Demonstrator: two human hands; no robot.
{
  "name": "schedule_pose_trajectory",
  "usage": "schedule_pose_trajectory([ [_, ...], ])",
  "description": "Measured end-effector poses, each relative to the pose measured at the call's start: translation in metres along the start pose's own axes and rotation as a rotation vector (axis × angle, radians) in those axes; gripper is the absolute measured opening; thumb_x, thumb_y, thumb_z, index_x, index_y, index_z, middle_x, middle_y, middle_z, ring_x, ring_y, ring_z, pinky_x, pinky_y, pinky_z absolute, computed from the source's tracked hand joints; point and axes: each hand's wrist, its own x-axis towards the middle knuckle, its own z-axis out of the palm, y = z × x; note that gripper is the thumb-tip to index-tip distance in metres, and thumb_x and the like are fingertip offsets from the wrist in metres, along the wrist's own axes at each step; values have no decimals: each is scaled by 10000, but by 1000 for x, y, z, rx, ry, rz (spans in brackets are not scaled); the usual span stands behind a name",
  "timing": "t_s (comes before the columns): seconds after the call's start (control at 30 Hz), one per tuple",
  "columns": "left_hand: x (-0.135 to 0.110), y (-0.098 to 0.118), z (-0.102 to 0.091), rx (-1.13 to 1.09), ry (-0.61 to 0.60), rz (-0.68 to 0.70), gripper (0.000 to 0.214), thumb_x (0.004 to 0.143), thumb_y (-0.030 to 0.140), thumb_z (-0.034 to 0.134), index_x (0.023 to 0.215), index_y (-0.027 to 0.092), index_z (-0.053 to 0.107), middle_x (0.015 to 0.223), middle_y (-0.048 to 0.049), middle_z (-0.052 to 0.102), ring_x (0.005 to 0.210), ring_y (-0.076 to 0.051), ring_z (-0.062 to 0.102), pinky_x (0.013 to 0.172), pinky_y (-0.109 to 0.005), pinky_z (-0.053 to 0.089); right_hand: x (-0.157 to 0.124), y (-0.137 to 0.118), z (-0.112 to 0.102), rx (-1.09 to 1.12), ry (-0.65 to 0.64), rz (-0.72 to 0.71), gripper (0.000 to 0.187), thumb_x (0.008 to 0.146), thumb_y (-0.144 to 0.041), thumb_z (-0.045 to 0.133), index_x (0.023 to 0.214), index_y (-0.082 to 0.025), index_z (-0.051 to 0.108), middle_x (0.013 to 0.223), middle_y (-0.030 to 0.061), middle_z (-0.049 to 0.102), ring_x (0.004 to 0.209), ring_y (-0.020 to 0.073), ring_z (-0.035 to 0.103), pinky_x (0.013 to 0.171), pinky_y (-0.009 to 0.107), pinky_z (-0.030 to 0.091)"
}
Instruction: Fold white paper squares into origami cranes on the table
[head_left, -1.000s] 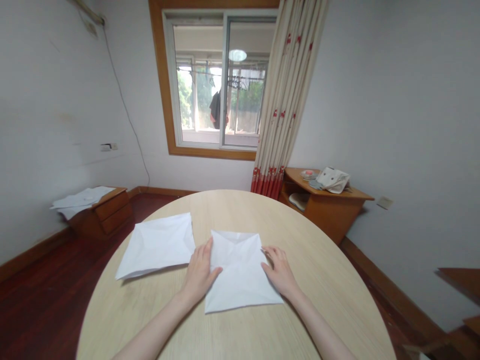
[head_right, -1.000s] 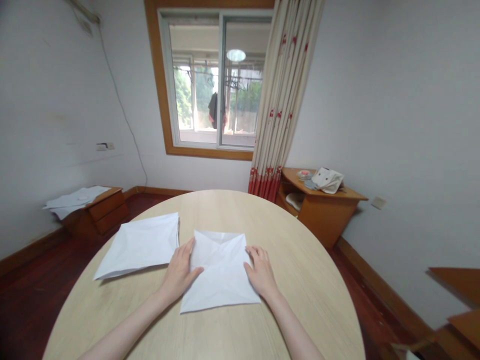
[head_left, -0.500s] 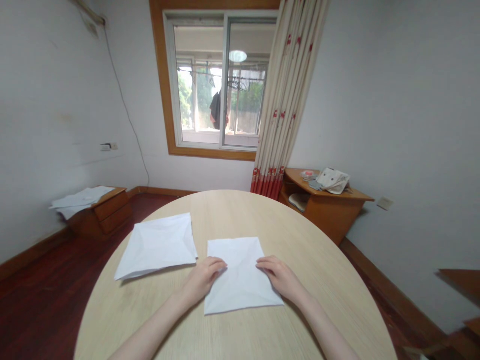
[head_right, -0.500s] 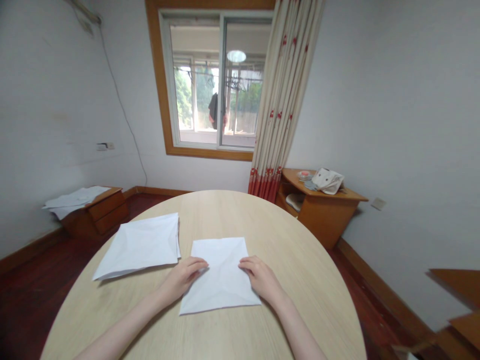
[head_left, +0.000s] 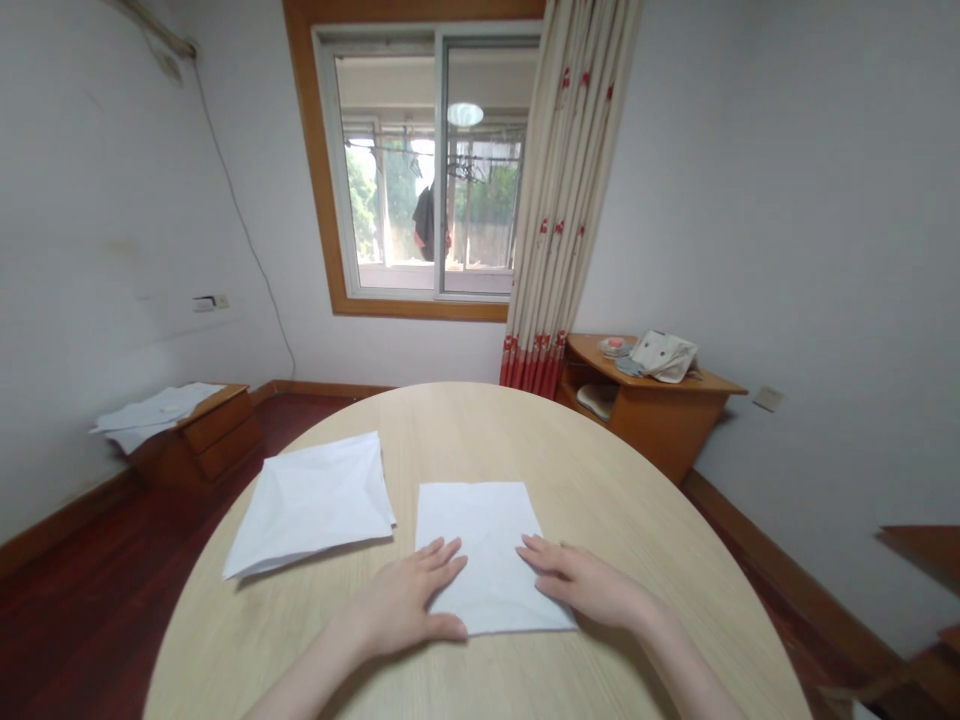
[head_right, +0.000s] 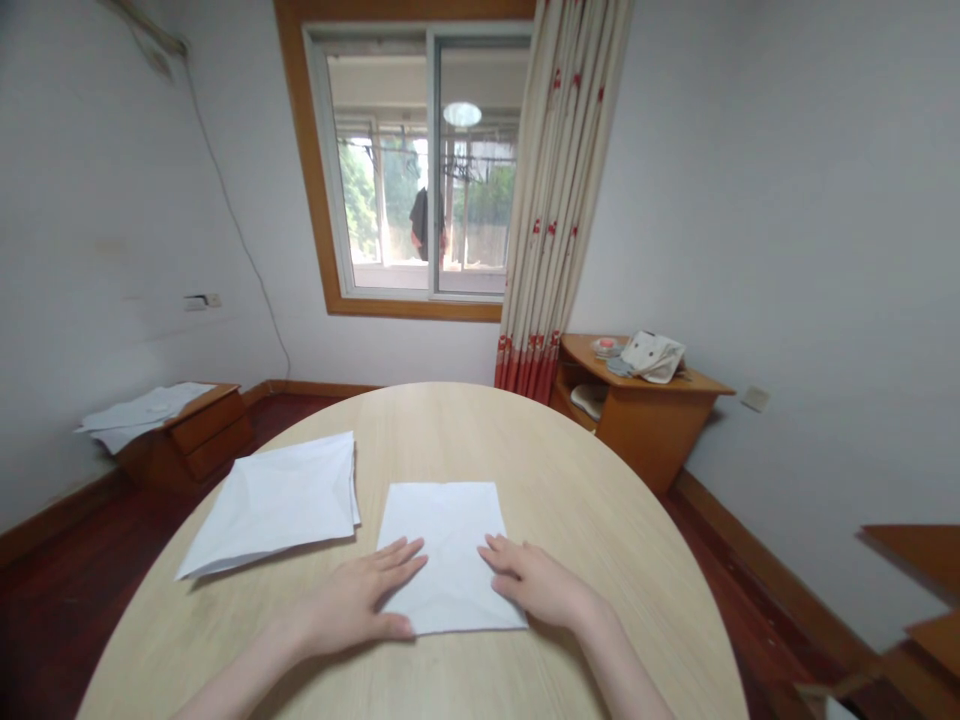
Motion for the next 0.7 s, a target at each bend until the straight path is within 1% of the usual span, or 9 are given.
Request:
schedule_pose_trajectory([
  [0.07,0,2,1,4,-23,26,895,699,643,688,1446,272,362,1525,-64,265,1406,-354,227,1128,-504,249,-1,-2,2,5,-25,1,561,860,-339,537,1405,-290,414,1504,46,306,1400,250,287,1150,484,166],
  [0.1,0,2,2,3,-21,39,932,672,650,706,1450,279,352,1523,-58,275,1405,-366,221,1126,-512,248,-2,-4,3,7,-35,-2,592,857,-357,552,1421,-302,382,1514,43,274,1409,263,259,1148,505,148],
  [0.17,0,3,5,8,-9,49,959,652,642,724,1454,279,345,1515,-56,301,1403,-383,216,1120,-527,252,-3,-10,5,-5,-59,8,628,863,-382,550,1445,-306,327,1524,49,231,1423,292,200,1137,556,110],
  [0.3,0,3,10,31,17,48,941,664,577,745,1455,253,351,1502,-61,329,1401,-395,205,1122,-547,237,-5,-26,7,-85,-115,91,676,864,-409,546,1467,-286,264,1531,75,200,1436,323,97,1107,627,2],
  [0.37,0,4,9,32,20,57,897,686,518,748,1452,266,356,1498,-50,339,1402,-383,213,1126,-536,238,-6,-31,7,-109,-137,102,767,810,-458,619,1467,-280,264,1533,94,187,1436,337,80,1091,637,-65],
  [0.47,-1,6,4,31,7,46,834,708,411,739,1444,261,375,1491,-46,355,1401,-363,231,1124,-516,264,-6,-31,5,-103,-160,81,986,654,-540,752,1467,-270,264,1534,125,178,1430,367,74,1067,645,-132],
  [0.5,-2,7,2,31,5,41,824,704,378,737,1439,250,387,1489,-49,360,1400,-359,238,1122,-512,272,-5,-29,4,-100,-166,72,1044,608,-548,781,1469,-265,262,1535,134,176,1429,373,73,1063,644,-143],
  [0.57,-3,9,-1,26,14,46,805,688,328,731,1424,236,416,1479,-59,378,1393,-357,259,1115,-509,290,-5,-26,4,-102,-170,50,1102,559,-545,807,1471,-249,263,1534,149,173,1430,372,77,1067,635,-143],
  [0.7,-4,11,-6,11,32,83,743,683,265,696,1390,218,470,1453,-82,423,1375,-353,308,1103,-522,303,-5,-25,2,-111,-179,14,1072,572,-497,800,1469,-225,280,1534,159,180,1435,349,87,1093,605,-113],
])
